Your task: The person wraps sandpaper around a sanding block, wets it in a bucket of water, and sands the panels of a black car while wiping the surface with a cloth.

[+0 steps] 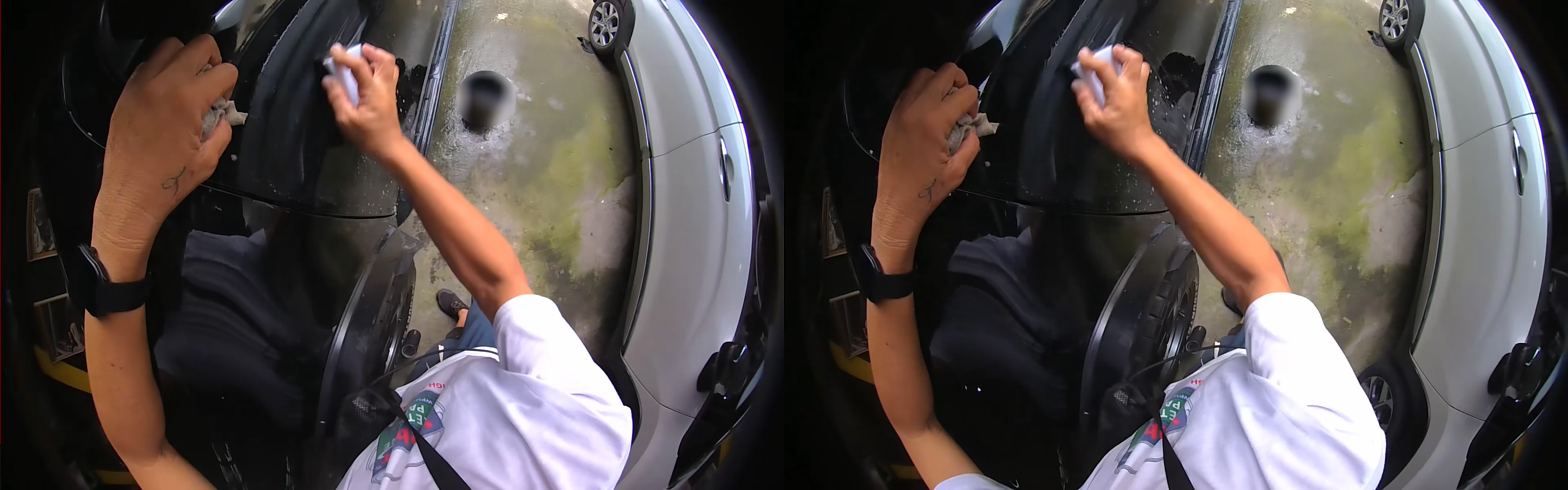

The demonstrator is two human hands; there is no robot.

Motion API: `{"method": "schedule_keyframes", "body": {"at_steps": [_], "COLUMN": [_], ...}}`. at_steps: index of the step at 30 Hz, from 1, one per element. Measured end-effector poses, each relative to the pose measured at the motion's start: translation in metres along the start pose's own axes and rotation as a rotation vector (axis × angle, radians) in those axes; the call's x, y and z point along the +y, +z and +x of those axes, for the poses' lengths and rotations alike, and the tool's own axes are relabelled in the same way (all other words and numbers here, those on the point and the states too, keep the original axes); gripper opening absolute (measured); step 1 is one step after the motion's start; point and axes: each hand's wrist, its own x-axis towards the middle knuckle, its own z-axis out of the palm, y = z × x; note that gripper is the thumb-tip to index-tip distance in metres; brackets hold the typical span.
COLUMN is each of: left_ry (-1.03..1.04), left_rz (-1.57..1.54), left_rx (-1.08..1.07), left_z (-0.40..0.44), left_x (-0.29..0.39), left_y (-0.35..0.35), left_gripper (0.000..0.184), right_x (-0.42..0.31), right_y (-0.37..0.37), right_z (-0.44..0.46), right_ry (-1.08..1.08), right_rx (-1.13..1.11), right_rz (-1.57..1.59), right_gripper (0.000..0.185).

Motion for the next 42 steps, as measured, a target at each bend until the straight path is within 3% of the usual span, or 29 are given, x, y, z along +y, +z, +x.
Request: {"method": "schedule_keyframes", "body": {"at_steps": [3,7,10,14,17,20,24,28,31,34,38,42], "left_ry": [0.018,-0.006,0.050,0.219,0.324,0.367,0.280,0.134,0.067,0.032,-0.053,-0.154], "left_rz": [0.051,0.055,0.078,-0.004,0.093,0.205,0.340,0.427,0.446,0.395,0.228,0.264], "left_rx": [-0.024,-0.055,-0.124,-0.310,-0.371,-0.424,-0.280,-0.126,-0.009,0.049,0.042,0.045], "left_z": [0.002,0.004,-0.002,-0.016,-0.001,0.032,0.123,0.220,0.237,0.205,0.114,0.037], "left_x": [0.000,0.010,0.024,0.058,0.066,0.066,0.044,0.024,0.035,0.058,0.105,0.148], "left_y": [-0.004,-0.001,0.004,0.018,0.048,0.076,0.142,0.206,0.235,0.237,0.218,0.187], "left_gripper": [0.018,0.020,0.035,0.053,0.050,0.046,0.040,0.038,0.031,0.029,0.028,0.028], "right_x": [-0.075,-0.035,0.018,0.041,0.074,0.120,0.155,0.141,0.115,0.102,0.124,0.157], "right_y": [-0.038,-0.036,-0.009,-0.032,-0.088,-0.179,-0.358,-0.554,-0.671,-0.742,-0.739,-0.667], "right_z": [-0.083,-0.049,0.002,0.018,-0.018,-0.098,-0.192,-0.237,-0.245,-0.254,-0.237,-0.185], "right_ry": [-0.085,-0.206,-0.032,0.088,0.187,0.387,0.691,0.905,1.038,1.097,1.175,1.072], "right_rx": [-0.236,-0.205,-0.008,-0.118,-0.122,-0.138,-0.178,-0.212,-0.132,-0.044,-0.122,-0.453], "right_rz": [0.146,0.138,-0.011,-0.077,-0.107,-0.159,-0.395,-0.629,-0.780,-0.902,-0.908,-0.799], "right_gripper": [0.062,0.064,0.050,0.047,0.046,0.046,0.046,0.045,0.043,0.044,0.045,0.049]}}
